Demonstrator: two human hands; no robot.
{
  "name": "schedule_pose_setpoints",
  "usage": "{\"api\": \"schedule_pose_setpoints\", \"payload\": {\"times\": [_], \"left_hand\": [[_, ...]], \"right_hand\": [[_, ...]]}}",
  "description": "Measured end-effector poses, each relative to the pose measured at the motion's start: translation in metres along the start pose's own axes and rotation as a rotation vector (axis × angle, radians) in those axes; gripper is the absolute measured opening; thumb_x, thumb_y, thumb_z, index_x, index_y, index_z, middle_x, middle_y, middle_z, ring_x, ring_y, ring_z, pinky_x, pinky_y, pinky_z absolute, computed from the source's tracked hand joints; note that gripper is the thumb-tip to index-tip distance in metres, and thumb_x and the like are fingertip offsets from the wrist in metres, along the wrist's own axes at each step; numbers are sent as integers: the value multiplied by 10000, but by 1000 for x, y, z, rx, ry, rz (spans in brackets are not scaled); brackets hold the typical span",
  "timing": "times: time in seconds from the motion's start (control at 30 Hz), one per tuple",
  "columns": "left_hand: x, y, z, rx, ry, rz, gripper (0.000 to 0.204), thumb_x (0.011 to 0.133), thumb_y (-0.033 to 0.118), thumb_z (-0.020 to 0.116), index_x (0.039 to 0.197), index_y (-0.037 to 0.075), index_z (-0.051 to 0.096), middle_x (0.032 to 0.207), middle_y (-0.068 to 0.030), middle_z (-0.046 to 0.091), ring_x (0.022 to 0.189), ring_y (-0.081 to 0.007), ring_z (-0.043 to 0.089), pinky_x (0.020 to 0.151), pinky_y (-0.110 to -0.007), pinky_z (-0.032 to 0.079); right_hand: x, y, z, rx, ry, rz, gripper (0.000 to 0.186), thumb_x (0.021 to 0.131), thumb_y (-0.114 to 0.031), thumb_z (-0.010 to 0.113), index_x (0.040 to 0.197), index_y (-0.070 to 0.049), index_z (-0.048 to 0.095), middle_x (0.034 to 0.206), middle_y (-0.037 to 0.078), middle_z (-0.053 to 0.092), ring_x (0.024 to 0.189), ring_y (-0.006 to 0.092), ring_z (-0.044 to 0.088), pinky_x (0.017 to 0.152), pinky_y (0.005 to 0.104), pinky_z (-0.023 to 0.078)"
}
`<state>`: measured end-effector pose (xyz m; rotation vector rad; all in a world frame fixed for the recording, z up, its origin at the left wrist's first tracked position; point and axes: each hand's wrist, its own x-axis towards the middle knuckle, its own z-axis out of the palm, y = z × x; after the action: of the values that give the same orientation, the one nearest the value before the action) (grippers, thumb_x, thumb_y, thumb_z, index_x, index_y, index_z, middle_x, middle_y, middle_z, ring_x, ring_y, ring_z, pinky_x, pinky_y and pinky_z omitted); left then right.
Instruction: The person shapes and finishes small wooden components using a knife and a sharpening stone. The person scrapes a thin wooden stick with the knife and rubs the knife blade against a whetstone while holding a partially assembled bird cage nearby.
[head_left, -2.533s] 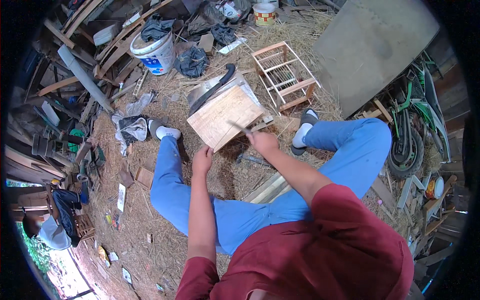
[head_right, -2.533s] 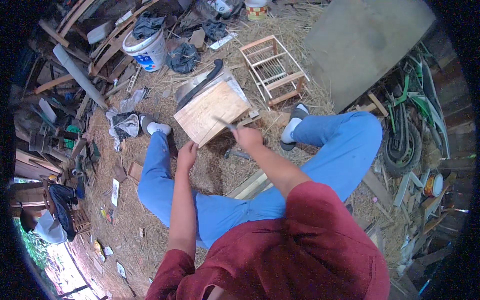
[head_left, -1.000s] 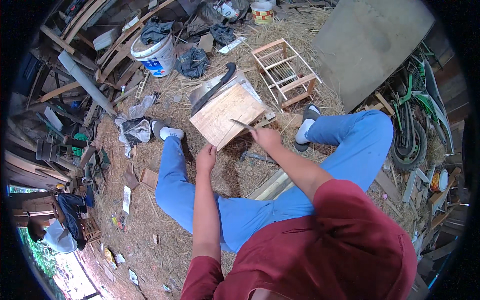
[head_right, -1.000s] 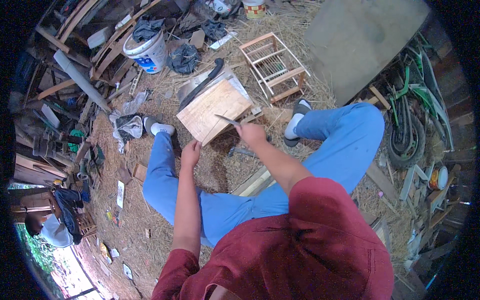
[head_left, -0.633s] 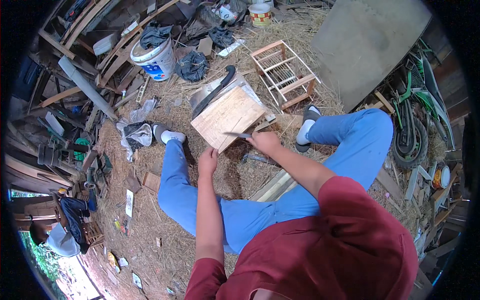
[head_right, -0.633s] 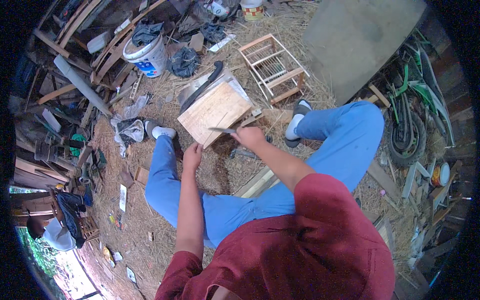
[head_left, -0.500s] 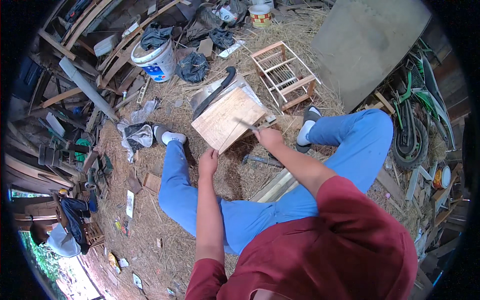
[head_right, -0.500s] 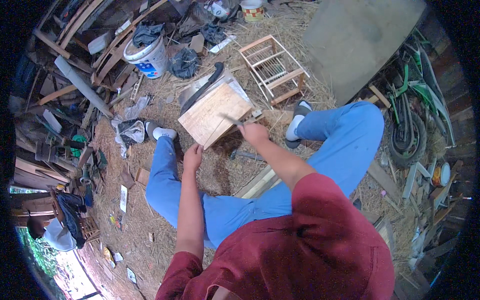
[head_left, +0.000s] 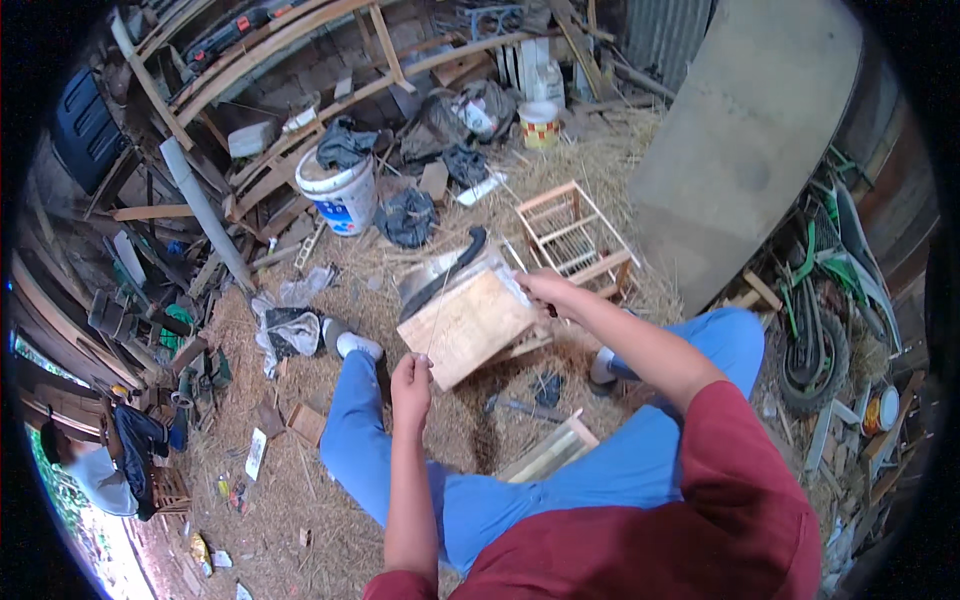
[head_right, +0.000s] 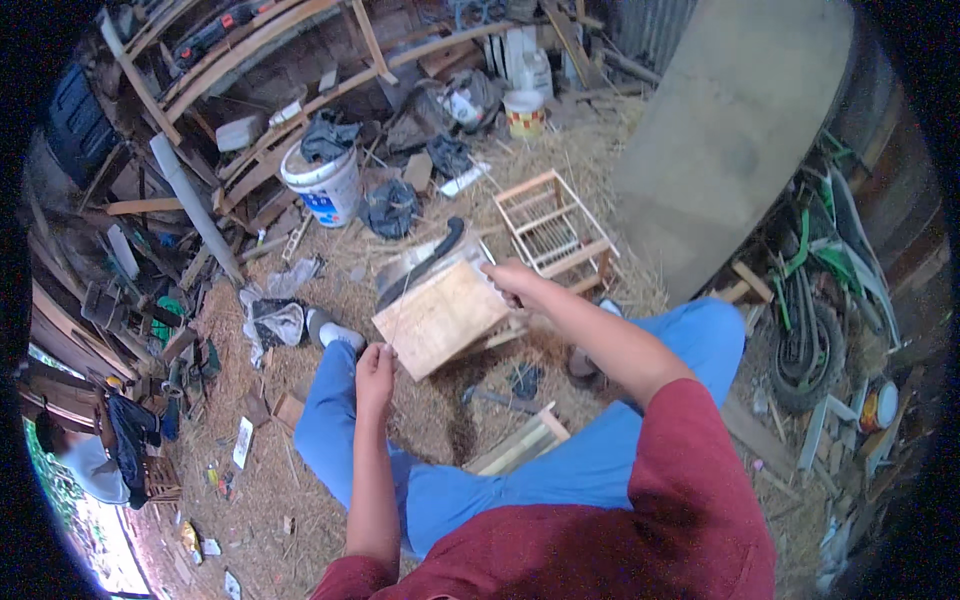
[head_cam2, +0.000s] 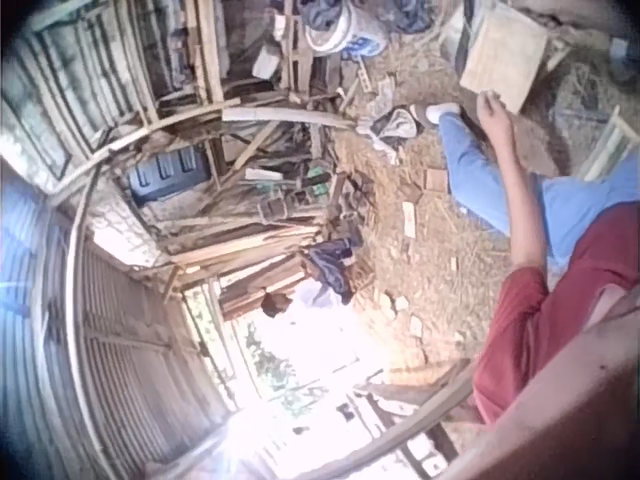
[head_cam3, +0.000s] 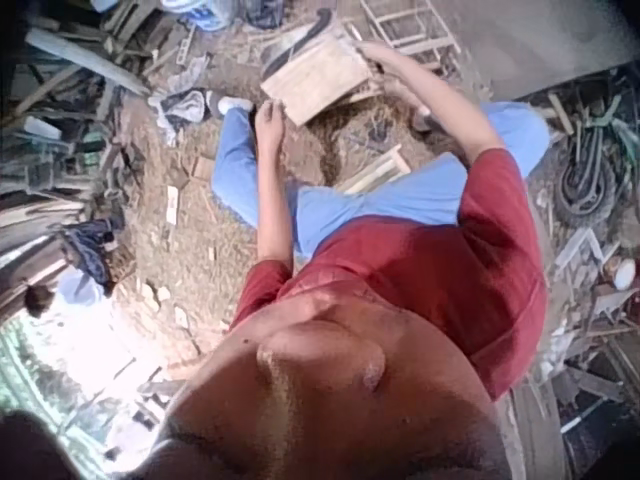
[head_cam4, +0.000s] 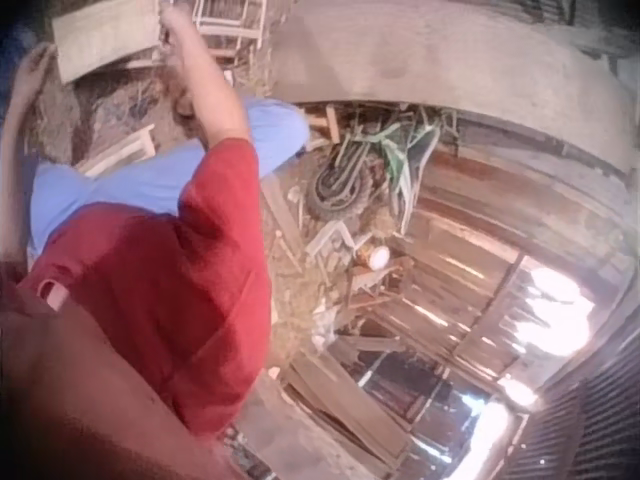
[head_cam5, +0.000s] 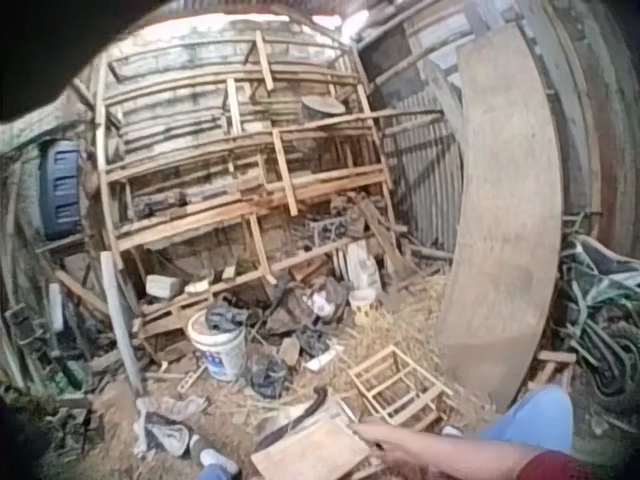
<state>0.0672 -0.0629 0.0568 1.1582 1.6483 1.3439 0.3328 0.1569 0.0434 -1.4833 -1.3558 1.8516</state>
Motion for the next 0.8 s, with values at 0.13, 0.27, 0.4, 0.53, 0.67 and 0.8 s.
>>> {"api": "schedule_pose_setpoints", "payload": {"times": [0.13, 0.27, 0.4, 0.53, 0.67, 0.8], "left_hand": [[-17, 98, 23, -273, -23, -118, 219, 1074, 218, 513, 923, 80, 591, 656, 73, 439, 543, -14, 324, 476, -225, 235], [-24, 151, 48, -367, -86, -71, 224, 1077, 258, 531, 943, 87, 588, 663, 83, 453, 521, 1, 307, 453, -210, 220], [-12, 162, 72, -419, -114, -33, 226, 1080, 259, 533, 952, 79, 582, 657, 85, 440, 508, -1, 291, 436, -215, 212], [-6, 182, 86, -450, -152, -111, 218, 1088, 255, 521, 971, 77, 566, 640, 91, 401, 515, 1, 288, 444, -207, 205], [2, 186, 97, -427, -161, -134, 213, 1088, 248, 520, 970, 76, 566, 639, 91, 404, 509, -1, 286, 442, -207, 208], [5, 193, 103, -438, -148, -179, 201, 1088, 238, 519, 979, 75, 566, 647, 87, 417, 512, -3, 301, 447, -203, 219]], "right_hand": [[-75, -128, -16, 281, -189, -151, 272, 1030, -343, 602, 991, -76, 569, 622, -71, 364, 458, 69, 304, 428, 269, 252], [-112, -187, -23, 384, -378, -231, 225, 1033, -315, 606, 1048, -91, 590, 639, -74, 359, 460, 52, 302, 425, 247, 255], [-135, -203, -35, 500, -531, -265, 205, 1037, -292, 605, 1076, -90, 602, 641, -92, 343, 463, 31, 309, 424, 236, 276], [-141, -204, -40, 487, -463, -339, 184, 1022, -272, 636, 1066, -97, 602, 631, -95, 359, 454, 28, 315, 418, 232, 271], [-129, -204, -39, 553, -404, -398, 154, 1000, -226, 675, 1026, -122, 564, 628, -98, 381, 454, 23, 337, 406, 229, 264], [-119, -207, -43, 557, -446, -435, 186, 988, -231, 696, 1030, -142, 539, 643, -97, 412, 452, 18, 346, 412, 233, 274]]}}
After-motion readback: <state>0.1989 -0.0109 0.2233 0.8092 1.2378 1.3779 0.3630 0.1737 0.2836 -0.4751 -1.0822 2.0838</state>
